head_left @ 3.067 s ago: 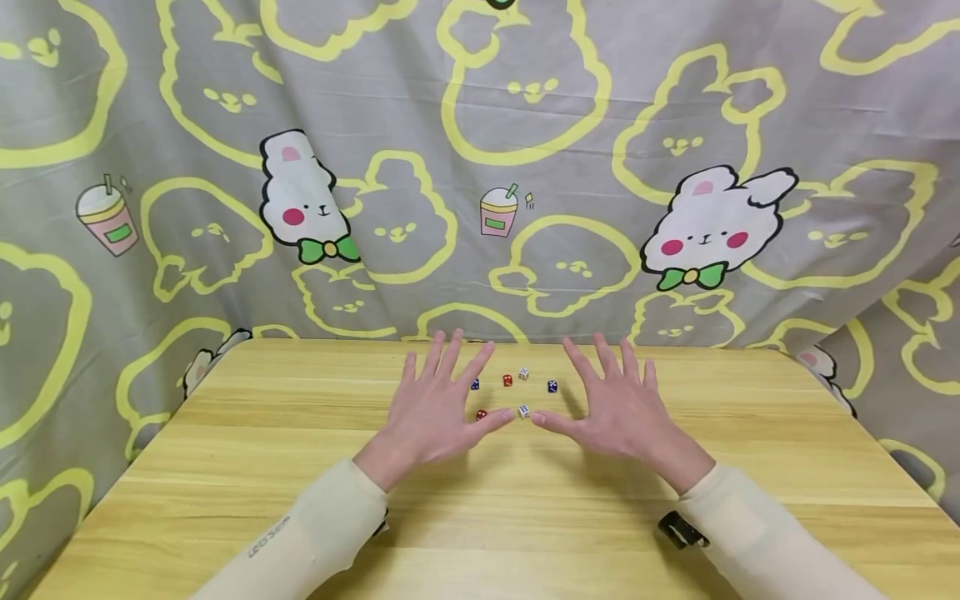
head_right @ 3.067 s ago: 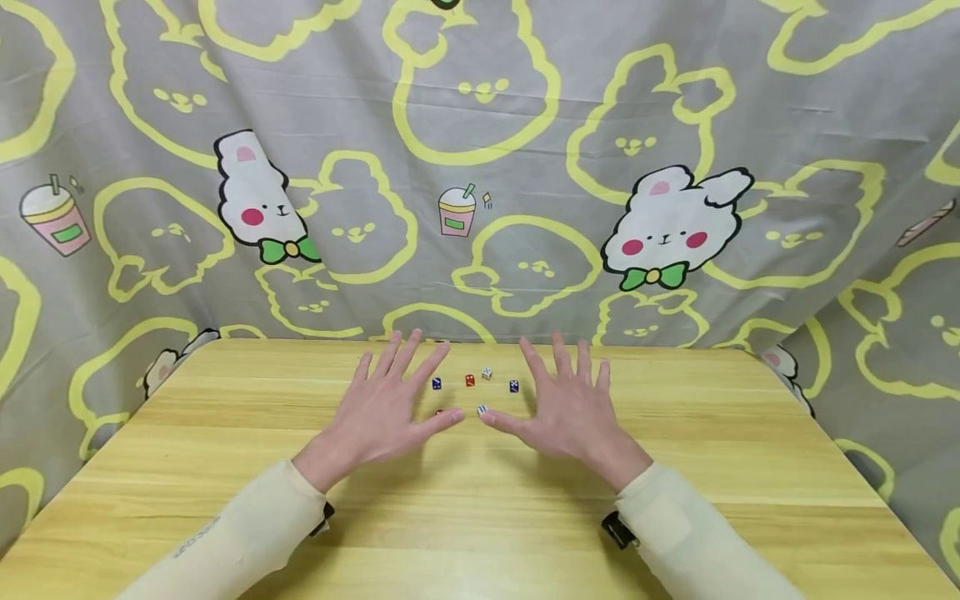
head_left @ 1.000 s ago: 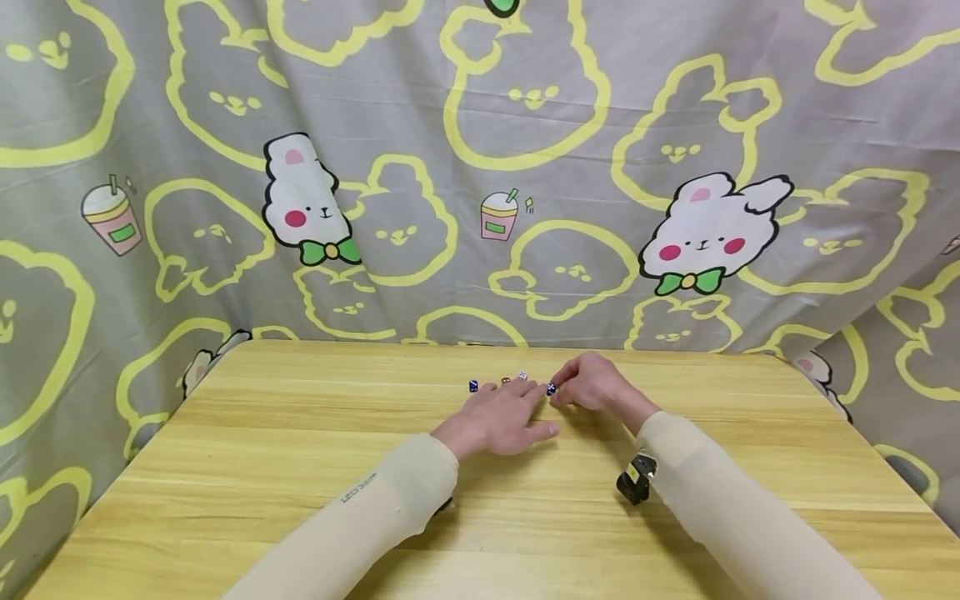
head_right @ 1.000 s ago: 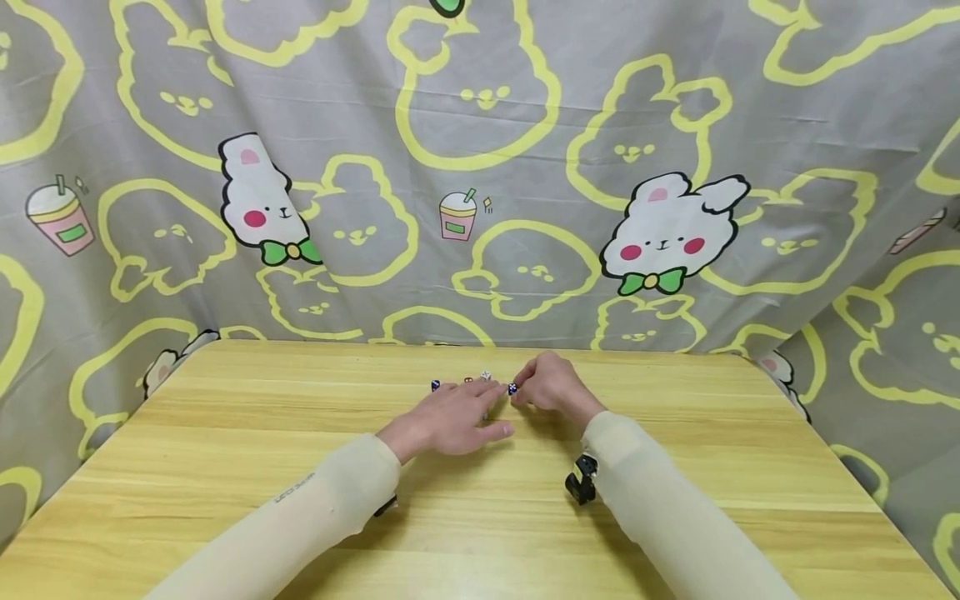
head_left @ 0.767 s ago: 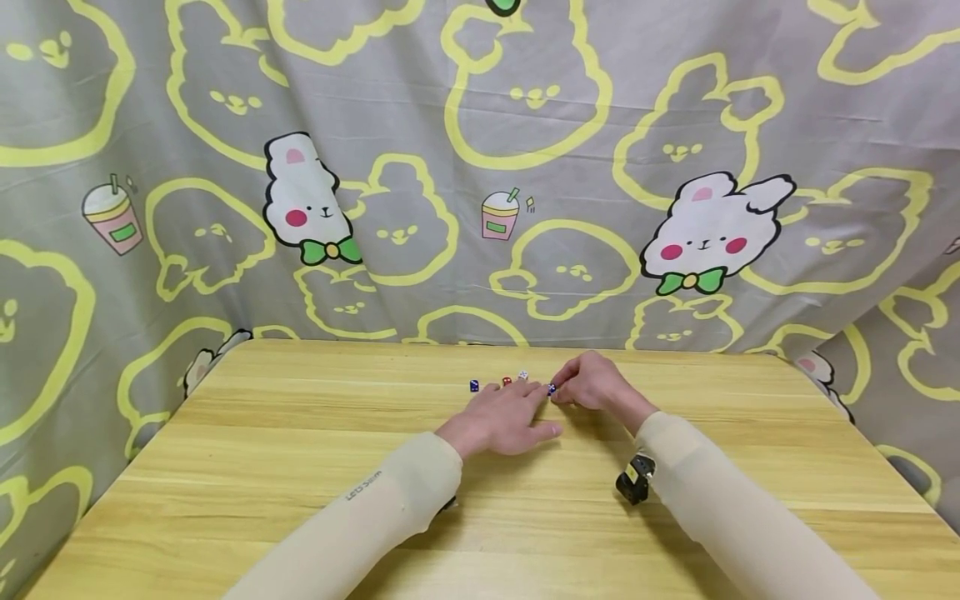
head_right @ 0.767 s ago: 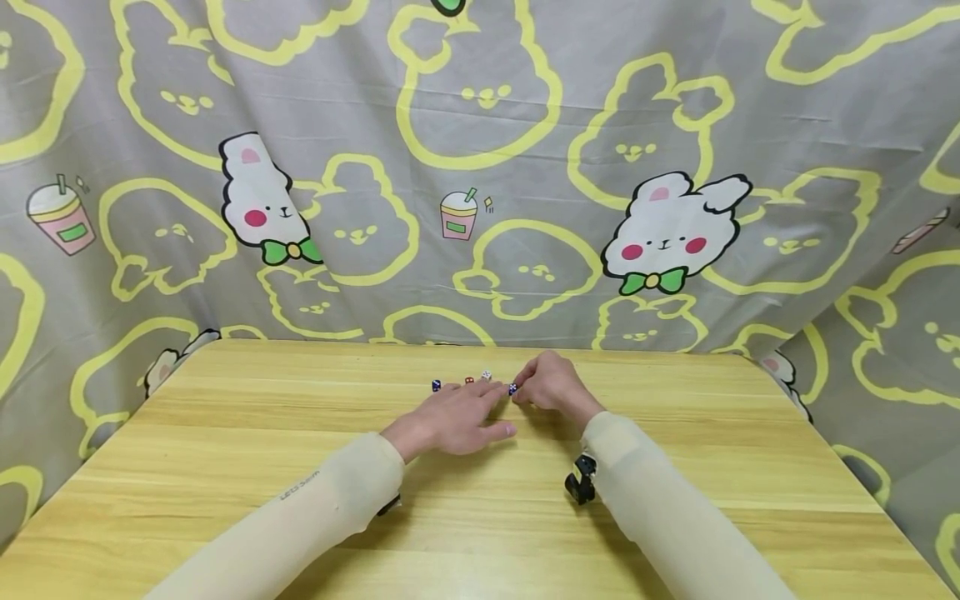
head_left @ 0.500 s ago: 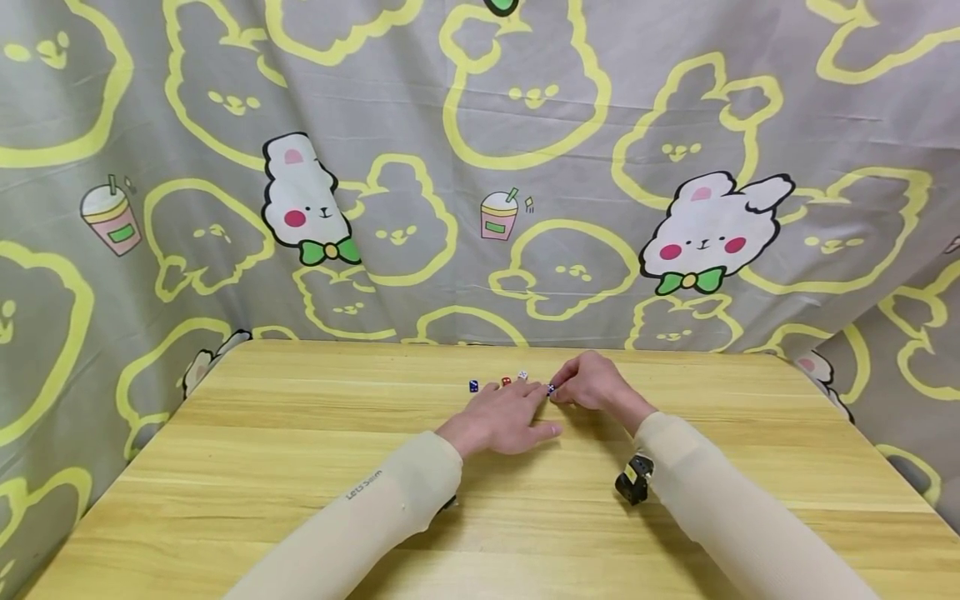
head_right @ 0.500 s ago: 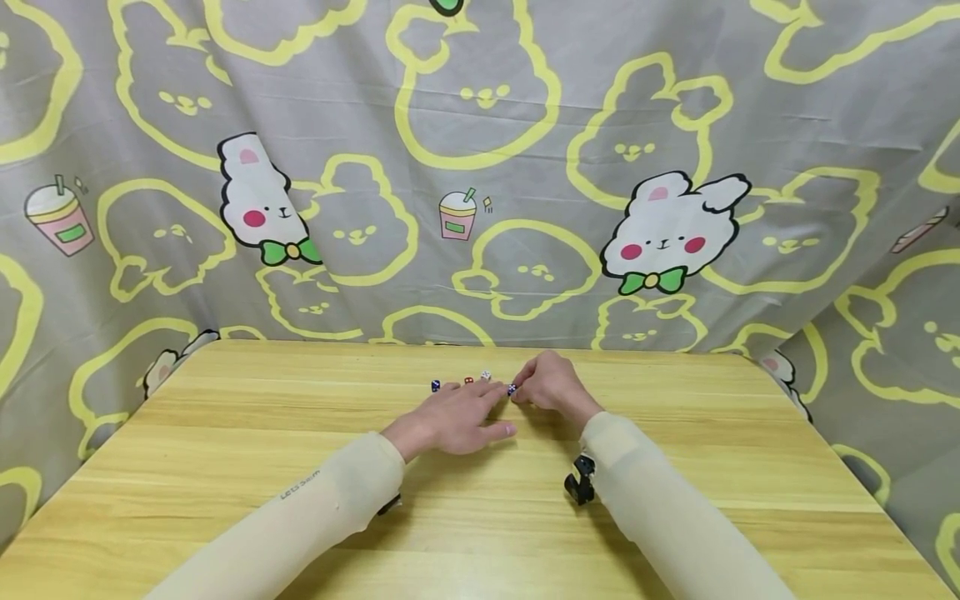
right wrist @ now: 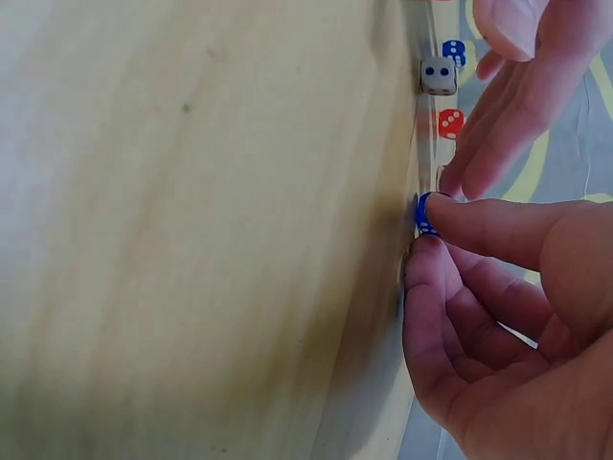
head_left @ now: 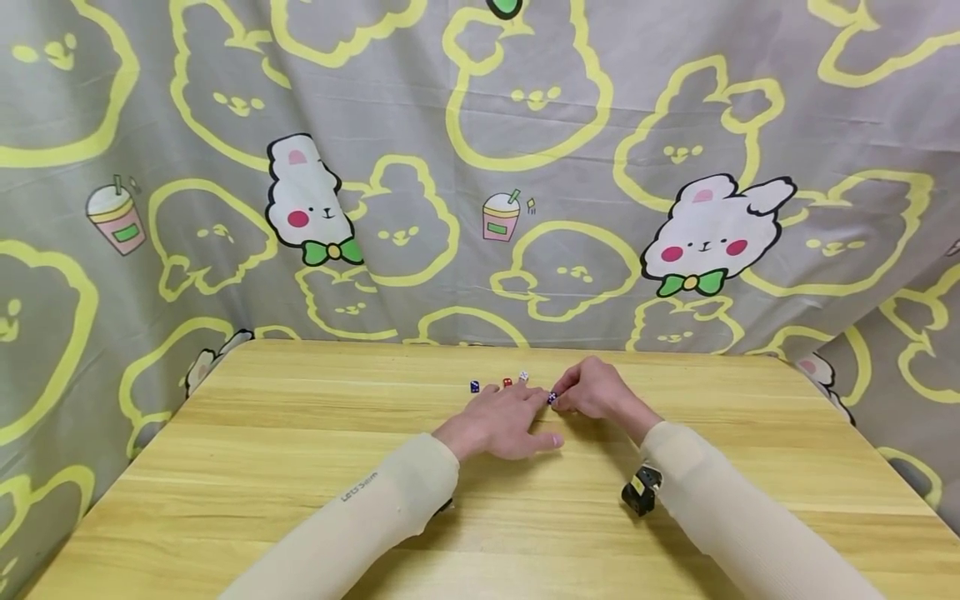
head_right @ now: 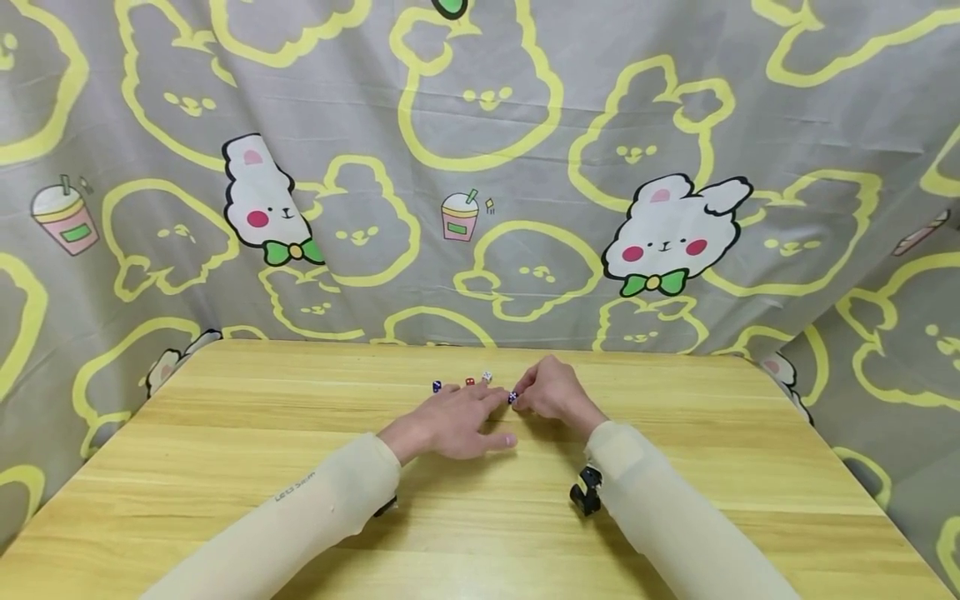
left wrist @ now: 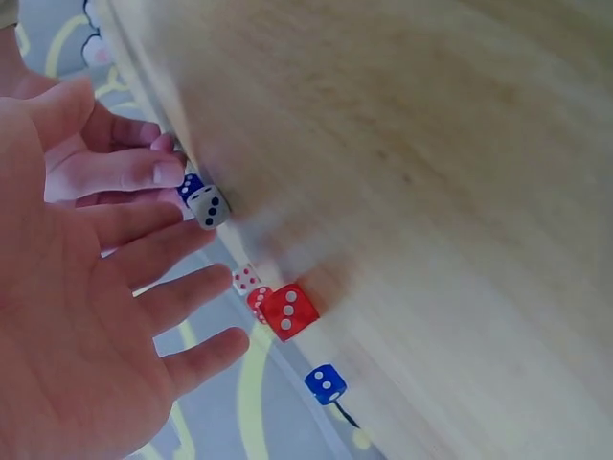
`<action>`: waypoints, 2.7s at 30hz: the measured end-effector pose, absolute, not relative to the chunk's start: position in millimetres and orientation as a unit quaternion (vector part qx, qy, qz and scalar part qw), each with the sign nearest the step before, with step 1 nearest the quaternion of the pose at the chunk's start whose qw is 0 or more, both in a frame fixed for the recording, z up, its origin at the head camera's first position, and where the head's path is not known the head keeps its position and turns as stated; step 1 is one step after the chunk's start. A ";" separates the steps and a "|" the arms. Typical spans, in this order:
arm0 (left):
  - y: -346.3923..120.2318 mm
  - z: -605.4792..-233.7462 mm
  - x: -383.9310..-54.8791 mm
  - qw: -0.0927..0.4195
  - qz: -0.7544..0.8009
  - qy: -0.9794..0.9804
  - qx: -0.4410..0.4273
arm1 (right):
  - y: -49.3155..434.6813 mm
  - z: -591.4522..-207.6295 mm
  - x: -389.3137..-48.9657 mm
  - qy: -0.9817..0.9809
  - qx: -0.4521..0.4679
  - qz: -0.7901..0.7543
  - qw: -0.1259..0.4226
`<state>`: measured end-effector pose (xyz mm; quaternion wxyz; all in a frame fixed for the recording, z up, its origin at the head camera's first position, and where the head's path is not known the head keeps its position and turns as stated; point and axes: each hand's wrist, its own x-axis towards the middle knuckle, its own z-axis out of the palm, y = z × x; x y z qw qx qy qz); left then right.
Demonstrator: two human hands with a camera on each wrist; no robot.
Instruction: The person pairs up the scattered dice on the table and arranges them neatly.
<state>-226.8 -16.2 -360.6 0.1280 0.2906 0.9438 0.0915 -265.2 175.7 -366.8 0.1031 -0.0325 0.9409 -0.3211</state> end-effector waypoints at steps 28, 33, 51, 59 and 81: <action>-26.7 -358.1 -208.7 0.132 0.093 0.942 0.295 | 168.3 -366.9 -248.2 0.944 -0.061 -0.313 0.088; -27.8 -356.3 -202.4 0.127 0.083 0.941 0.302 | 169.7 -367.7 -243.9 0.943 -0.066 -0.314 0.086; -40.5 -356.1 -176.2 0.109 0.061 0.935 0.331 | 163.9 -365.3 -222.3 0.936 -0.077 -0.326 0.104; -47.5 -353.9 -167.4 0.129 0.080 0.933 0.326 | 159.7 -364.3 -211.8 0.933 -0.079 -0.332 0.115; -53.1 -359.1 -153.4 0.144 0.242 0.915 0.289 | 145.0 -365.7 -185.4 0.924 -0.071 -0.351 0.136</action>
